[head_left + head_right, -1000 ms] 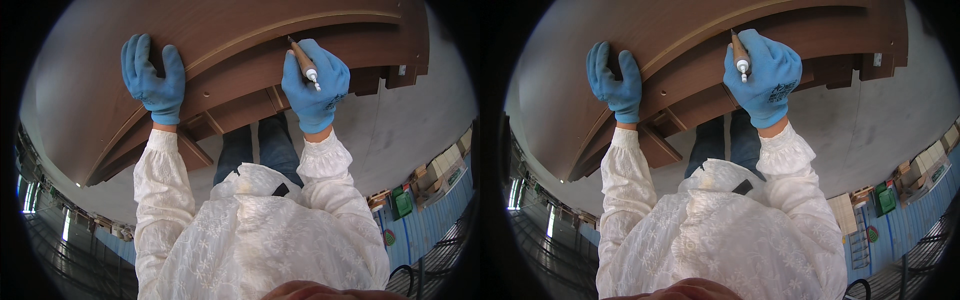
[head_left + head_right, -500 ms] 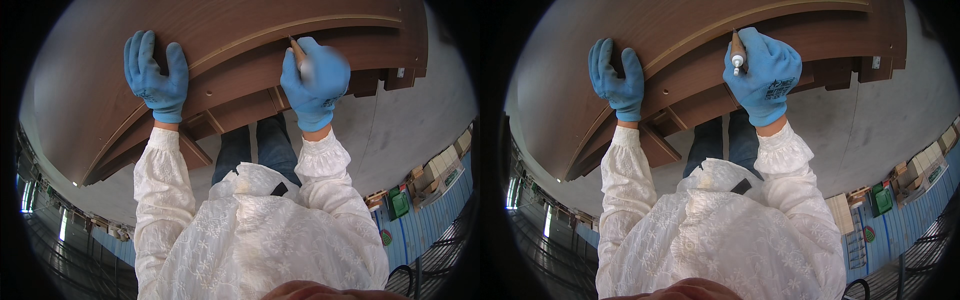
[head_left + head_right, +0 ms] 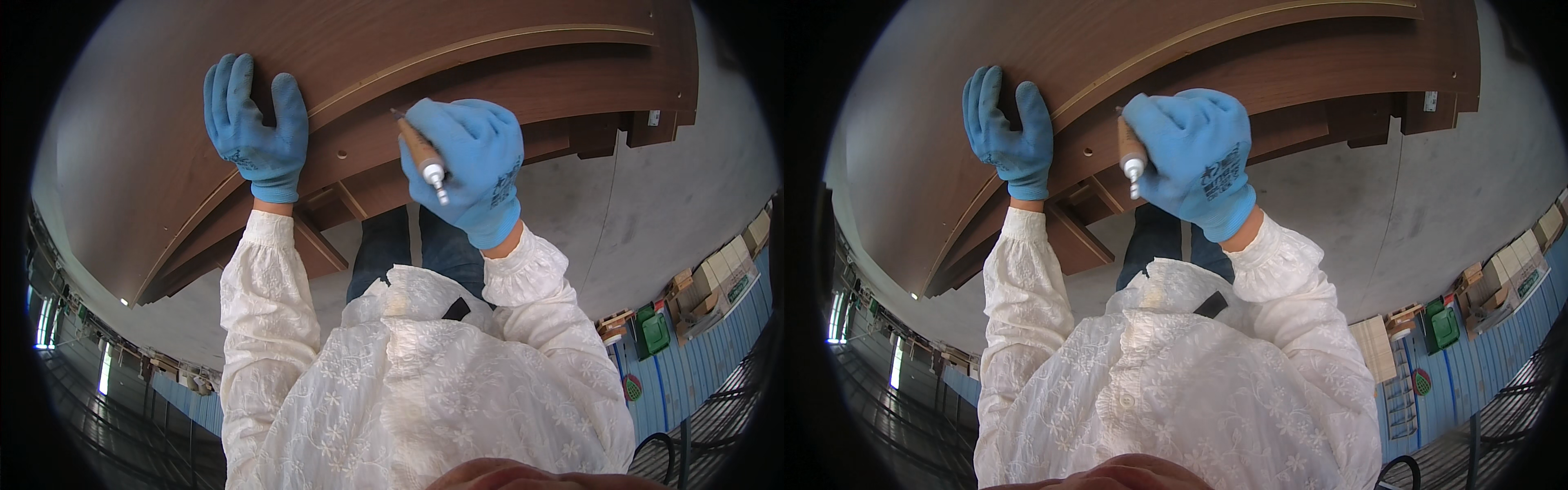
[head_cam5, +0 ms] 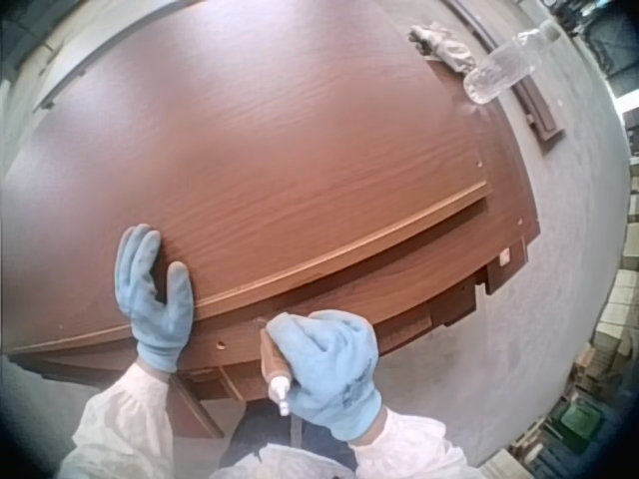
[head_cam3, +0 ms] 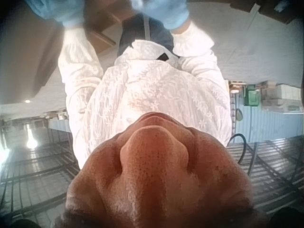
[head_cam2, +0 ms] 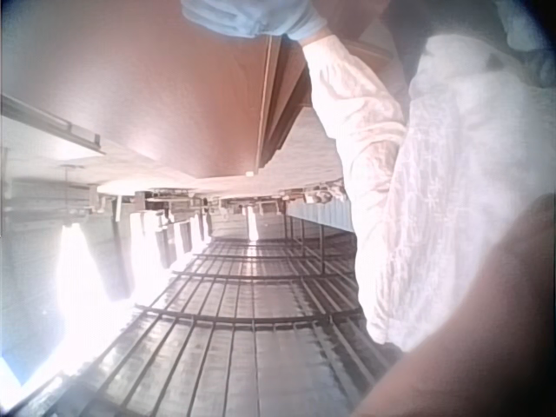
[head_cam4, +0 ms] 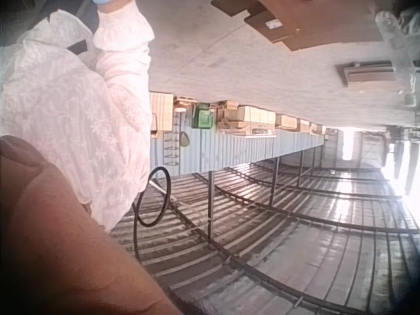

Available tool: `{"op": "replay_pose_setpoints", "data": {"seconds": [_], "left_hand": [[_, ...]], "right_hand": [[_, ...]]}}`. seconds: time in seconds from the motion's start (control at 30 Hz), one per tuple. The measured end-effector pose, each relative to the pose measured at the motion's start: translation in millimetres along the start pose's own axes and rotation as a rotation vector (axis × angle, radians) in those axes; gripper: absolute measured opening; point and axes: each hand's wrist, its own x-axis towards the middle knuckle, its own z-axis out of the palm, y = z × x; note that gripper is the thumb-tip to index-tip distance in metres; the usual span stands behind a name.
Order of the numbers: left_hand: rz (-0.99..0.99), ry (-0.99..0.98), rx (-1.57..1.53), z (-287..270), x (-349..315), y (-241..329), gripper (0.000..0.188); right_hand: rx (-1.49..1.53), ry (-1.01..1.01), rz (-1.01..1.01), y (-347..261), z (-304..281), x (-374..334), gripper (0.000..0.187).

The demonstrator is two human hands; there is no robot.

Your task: The person applies glue along the edge of a large brown wooden panel using a tube, then wipes the panel surface with a cloth. The person handles multiple panels, moving them and cleaning them in a workshop setting.

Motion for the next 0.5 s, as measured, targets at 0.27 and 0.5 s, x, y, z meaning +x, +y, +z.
{"op": "replay_pose_setpoints", "data": {"seconds": [0.27,0.5], "left_hand": [[0.001,0.008,-0.006,0,0,0,0.044],[0.005,0.008,-0.027,0,1,0,0.042]], "right_hand": [[0.022,0.134,0.201,20,-18,-7,0.016],[0.726,0.468,0.798,24,-11,-18,0.030]]}}
